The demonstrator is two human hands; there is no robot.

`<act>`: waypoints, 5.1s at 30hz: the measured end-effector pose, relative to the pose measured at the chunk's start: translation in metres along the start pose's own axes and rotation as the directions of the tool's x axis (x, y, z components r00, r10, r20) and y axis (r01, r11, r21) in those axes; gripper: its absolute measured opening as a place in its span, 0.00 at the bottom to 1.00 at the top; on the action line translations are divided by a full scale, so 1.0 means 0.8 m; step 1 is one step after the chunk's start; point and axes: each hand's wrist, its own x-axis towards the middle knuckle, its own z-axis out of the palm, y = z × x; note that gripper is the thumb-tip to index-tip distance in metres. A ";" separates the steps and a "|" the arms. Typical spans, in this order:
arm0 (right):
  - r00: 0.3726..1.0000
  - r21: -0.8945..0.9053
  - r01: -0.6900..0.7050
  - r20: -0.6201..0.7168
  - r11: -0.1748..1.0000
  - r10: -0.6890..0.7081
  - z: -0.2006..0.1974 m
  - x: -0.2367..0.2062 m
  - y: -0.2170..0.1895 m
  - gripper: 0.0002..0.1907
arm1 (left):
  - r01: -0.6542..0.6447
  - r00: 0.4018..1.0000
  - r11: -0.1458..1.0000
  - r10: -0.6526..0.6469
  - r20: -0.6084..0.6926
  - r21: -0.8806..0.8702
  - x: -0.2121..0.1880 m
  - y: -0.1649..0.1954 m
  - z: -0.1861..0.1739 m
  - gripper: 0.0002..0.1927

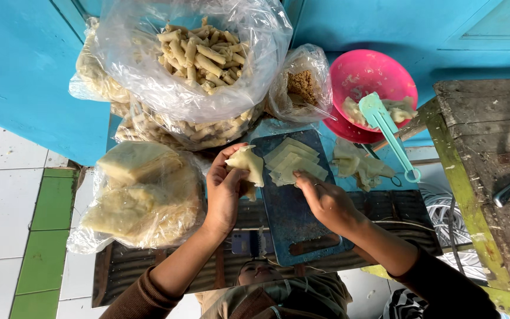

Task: The person tears pieces from a block of dough, rolls and shapes each piece by hand into a cylinder on a cutting board, and places the finished dough sticks into a large plastic bag. Near the end they use a plastic spatula to scrape dough pieces from a pink bowl onto the board and continue shaping.

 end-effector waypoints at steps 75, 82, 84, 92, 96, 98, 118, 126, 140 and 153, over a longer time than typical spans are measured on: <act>0.974 0.347 -0.052 -0.188 0.936 0.124 -0.013 0.028 -0.014 0.16 | 0.035 0.901 0.984 -0.106 0.421 0.175 -0.004 -0.035 -0.004 0.25; 0.925 0.755 -0.241 -0.011 0.610 0.379 -0.011 0.021 -0.002 0.06 | -0.041 0.917 0.965 -0.067 0.393 0.259 -0.001 -0.040 -0.006 0.24; 0.914 0.845 -0.246 0.039 0.475 0.404 -0.013 0.024 0.002 0.05 | -0.009 0.927 0.957 -0.100 0.362 0.289 -0.001 -0.039 -0.007 0.24; 0.948 0.481 -0.213 -0.109 0.850 0.299 -0.010 0.020 -0.010 0.06 | -0.037 0.918 0.946 -0.095 0.385 0.322 -0.006 -0.043 -0.001 0.26; 0.848 0.831 -0.376 0.131 0.409 0.513 0.004 0.008 0.015 0.05 | -0.056 0.919 0.948 -0.074 0.388 0.314 -0.007 -0.039 -0.003 0.25; 0.706 0.856 -0.495 0.295 0.150 0.644 0.008 -0.001 0.032 0.05 | -0.060 0.941 0.925 -0.073 0.330 0.375 -0.007 -0.038 -0.004 0.23; 0.995 0.072 -0.095 0.034 0.993 0.092 0.011 -0.008 0.007 0.12 | 0.033 0.999 0.999 -0.033 0.032 0.002 -0.004 -0.016 -0.007 0.19; 0.996 -0.014 0.084 0.031 0.996 -0.083 -0.006 0.010 -0.016 0.14 | -0.018 0.999 1.000 0.017 0.040 0.009 -0.001 -0.017 -0.011 0.19; 0.977 0.178 -0.089 -0.176 0.980 0.120 -0.022 0.011 -0.013 0.09 | 0.139 0.986 0.983 -0.148 0.071 0.123 0.000 -0.030 -0.009 0.19; 0.975 0.133 0.007 -0.223 0.991 0.023 -0.028 0.024 -0.030 0.17 | 0.155 0.927 0.970 -0.208 0.312 0.187 -0.004 -0.066 -0.015 0.20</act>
